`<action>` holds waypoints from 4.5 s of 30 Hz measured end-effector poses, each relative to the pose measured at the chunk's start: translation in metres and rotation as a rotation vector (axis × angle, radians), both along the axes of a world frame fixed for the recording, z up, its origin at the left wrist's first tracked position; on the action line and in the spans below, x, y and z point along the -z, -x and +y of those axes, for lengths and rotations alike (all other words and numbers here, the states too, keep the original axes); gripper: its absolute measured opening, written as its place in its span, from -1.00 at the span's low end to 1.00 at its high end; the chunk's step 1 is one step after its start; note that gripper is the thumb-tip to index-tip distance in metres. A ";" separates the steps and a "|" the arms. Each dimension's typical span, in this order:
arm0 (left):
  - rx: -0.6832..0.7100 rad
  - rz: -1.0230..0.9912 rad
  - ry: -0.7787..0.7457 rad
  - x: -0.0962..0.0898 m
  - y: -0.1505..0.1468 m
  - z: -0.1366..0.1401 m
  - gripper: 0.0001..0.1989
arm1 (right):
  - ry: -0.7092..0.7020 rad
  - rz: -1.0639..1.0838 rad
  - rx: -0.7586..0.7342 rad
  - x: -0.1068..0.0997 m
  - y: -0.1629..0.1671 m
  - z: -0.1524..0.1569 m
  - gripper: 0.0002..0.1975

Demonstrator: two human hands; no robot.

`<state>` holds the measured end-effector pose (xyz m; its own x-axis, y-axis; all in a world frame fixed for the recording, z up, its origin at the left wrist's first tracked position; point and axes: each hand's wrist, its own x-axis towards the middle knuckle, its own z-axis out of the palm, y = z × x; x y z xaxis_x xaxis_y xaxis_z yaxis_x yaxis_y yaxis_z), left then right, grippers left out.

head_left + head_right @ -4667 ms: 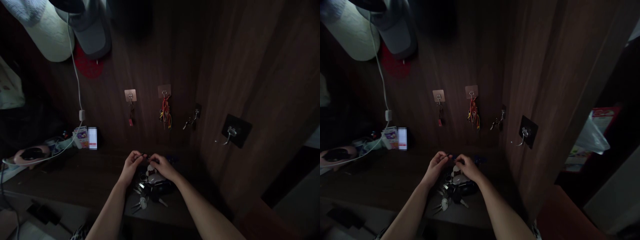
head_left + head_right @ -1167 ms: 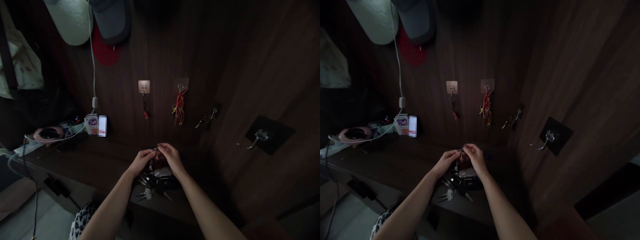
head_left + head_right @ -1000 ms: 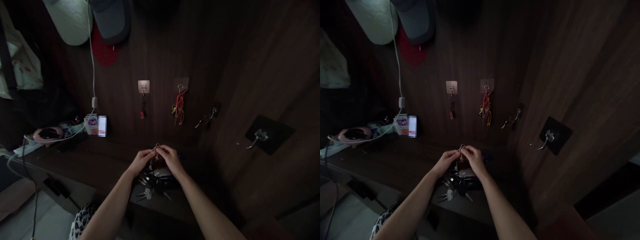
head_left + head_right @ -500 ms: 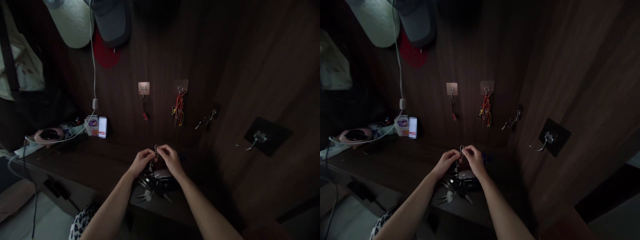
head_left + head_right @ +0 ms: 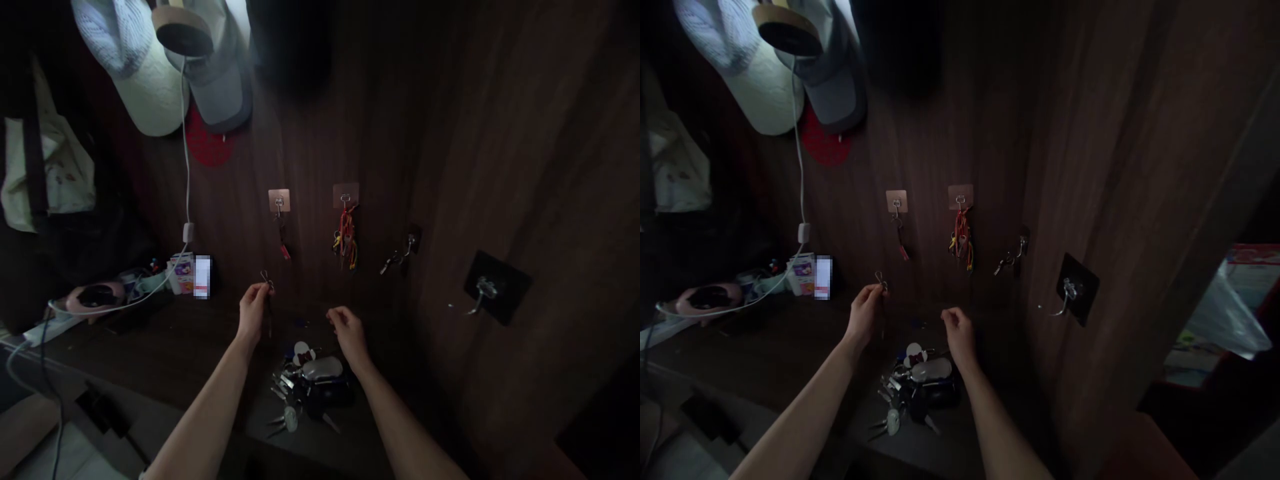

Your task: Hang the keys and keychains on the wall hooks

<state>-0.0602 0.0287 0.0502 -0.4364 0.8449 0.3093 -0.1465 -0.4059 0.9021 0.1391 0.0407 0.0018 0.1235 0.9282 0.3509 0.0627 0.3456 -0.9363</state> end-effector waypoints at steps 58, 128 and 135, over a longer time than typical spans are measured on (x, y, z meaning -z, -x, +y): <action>0.291 -0.338 0.315 0.032 0.010 0.019 -0.78 | -0.063 -0.104 -0.014 0.010 0.004 0.006 -0.73; 0.267 0.434 0.098 0.042 -0.030 -0.019 -0.85 | -0.151 -0.330 -0.239 -0.002 0.016 -0.016 -0.85; 0.331 0.462 0.087 0.042 -0.029 -0.019 -0.79 | -0.122 -0.251 -0.224 -0.004 0.015 -0.015 -0.85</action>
<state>-0.0313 0.0098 0.0082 0.0196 0.9444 0.3283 0.1641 -0.3270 0.9307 0.1245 0.0255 0.0055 -0.1827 0.8721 0.4539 0.1957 0.4847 -0.8525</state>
